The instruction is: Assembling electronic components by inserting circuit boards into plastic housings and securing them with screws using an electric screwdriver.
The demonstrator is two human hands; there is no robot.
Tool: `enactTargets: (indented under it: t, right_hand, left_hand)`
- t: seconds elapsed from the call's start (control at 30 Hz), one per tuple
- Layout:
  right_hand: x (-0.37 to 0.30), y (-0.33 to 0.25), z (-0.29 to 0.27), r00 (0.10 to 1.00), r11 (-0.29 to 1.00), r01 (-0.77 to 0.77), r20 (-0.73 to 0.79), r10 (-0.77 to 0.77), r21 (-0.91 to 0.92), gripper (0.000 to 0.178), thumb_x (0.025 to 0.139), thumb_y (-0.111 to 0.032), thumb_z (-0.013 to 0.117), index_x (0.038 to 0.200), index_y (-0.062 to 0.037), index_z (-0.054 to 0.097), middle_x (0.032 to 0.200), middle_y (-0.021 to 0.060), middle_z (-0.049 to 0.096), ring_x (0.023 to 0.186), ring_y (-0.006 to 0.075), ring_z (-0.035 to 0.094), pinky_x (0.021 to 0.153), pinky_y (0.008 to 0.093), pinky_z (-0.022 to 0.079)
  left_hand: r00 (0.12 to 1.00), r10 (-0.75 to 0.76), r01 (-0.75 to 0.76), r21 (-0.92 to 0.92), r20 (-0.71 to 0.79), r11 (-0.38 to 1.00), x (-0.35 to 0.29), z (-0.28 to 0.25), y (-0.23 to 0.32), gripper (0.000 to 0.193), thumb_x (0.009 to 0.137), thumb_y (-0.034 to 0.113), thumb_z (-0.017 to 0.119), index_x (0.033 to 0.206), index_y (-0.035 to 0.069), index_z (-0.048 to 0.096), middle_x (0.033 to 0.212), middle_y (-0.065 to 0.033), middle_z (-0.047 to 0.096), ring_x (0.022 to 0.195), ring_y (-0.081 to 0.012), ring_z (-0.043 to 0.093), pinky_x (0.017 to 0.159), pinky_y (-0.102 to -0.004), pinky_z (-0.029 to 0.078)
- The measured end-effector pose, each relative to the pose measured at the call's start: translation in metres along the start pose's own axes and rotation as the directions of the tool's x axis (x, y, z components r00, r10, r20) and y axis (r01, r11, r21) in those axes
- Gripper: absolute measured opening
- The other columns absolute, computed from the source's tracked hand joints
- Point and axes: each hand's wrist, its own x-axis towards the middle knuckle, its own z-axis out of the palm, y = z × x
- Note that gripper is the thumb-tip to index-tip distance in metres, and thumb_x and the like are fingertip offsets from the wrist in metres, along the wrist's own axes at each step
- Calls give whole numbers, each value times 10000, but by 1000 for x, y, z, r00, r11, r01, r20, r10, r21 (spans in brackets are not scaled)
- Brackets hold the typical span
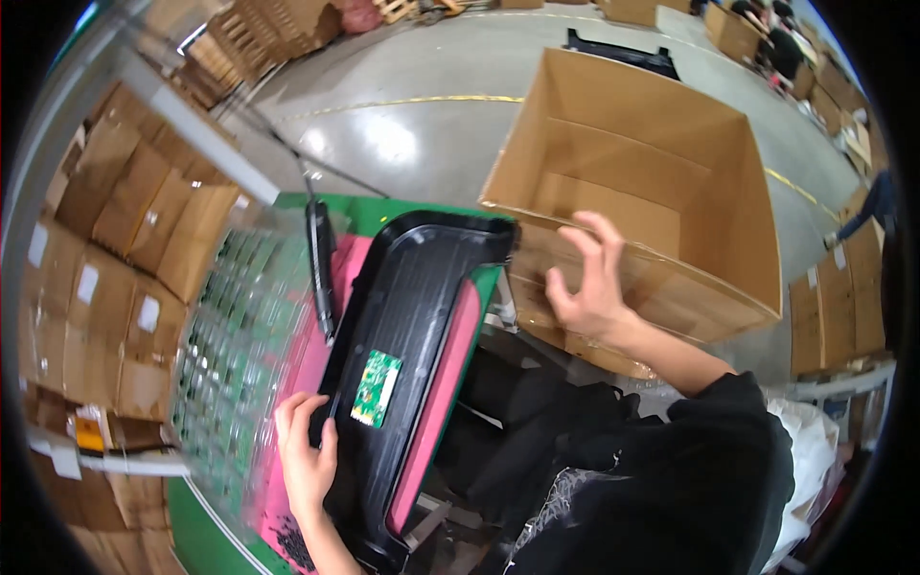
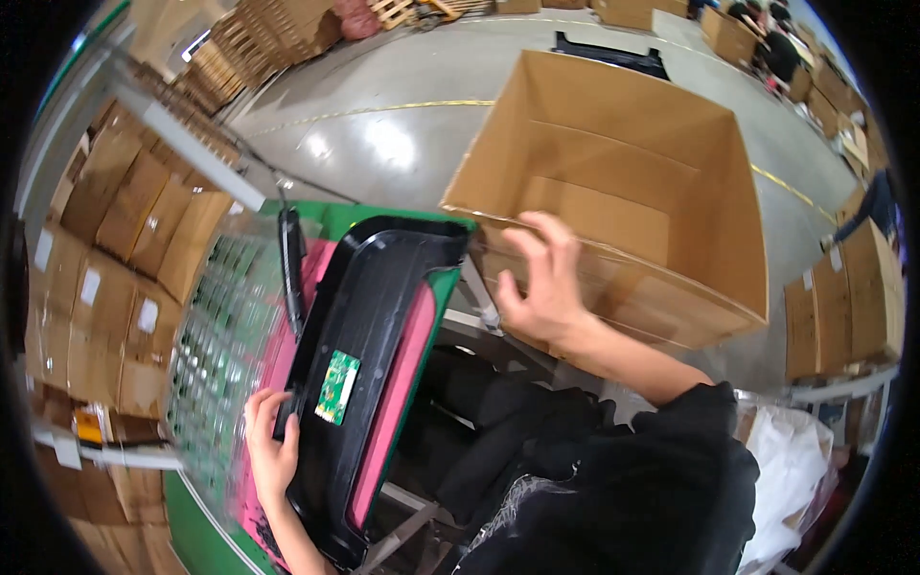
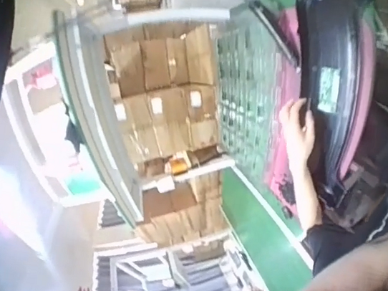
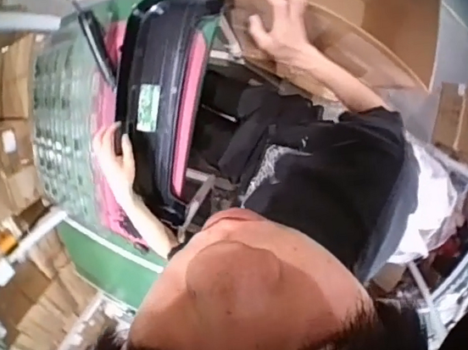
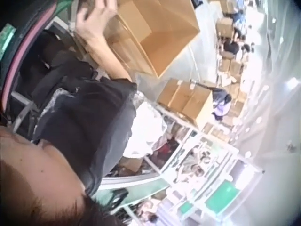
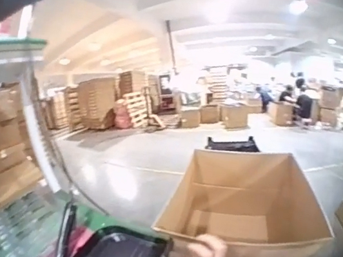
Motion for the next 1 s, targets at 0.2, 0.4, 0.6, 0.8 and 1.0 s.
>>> enactTargets:
  t: [0.2,0.4,0.6,0.8,1.0]
  right_hand:
    - [-15,102,-65,941,860,-120,220,258,-496,189,813,-247,658,861,-67,629,791,92,624,812,265,617,816,443,477]
    - [-8,99,-34,995,925,1,92,37,-379,145,725,-194,670,684,-103,565,621,57,575,593,236,596,588,364,476]
    - [-25,82,-26,985,896,86,173,-11,-435,101,809,-220,663,859,-132,660,730,37,649,676,231,640,637,358,510]
    - [-36,116,-16,964,728,84,240,113,-681,228,897,-408,590,991,-235,705,853,16,715,686,261,676,528,379,509]
    - [-33,105,-16,853,800,-92,368,370,-593,350,933,-489,485,1138,-254,643,968,32,717,813,317,679,644,474,521]
  left_hand:
    - [990,-140,142,83,-30,986,-3,-37,-3,294,758,-54,645,1042,8,606,920,-115,599,797,-229,574,690,-329,448]
    - [907,-411,344,405,90,847,-46,-29,-43,294,821,157,722,1012,-7,570,817,-175,624,773,-376,573,693,-452,463]
    - [919,-277,360,312,-280,879,-102,-58,30,155,819,-23,662,857,9,515,740,-130,614,597,-259,570,578,-334,461]
    - [600,-169,498,199,-782,844,-217,-120,98,214,915,-87,523,1103,-9,457,1060,-134,617,937,-166,587,812,-246,463]
    - [-100,-483,327,-487,-870,810,-359,-133,113,321,890,15,587,1205,-13,534,1084,-86,627,949,-187,607,883,-296,480]
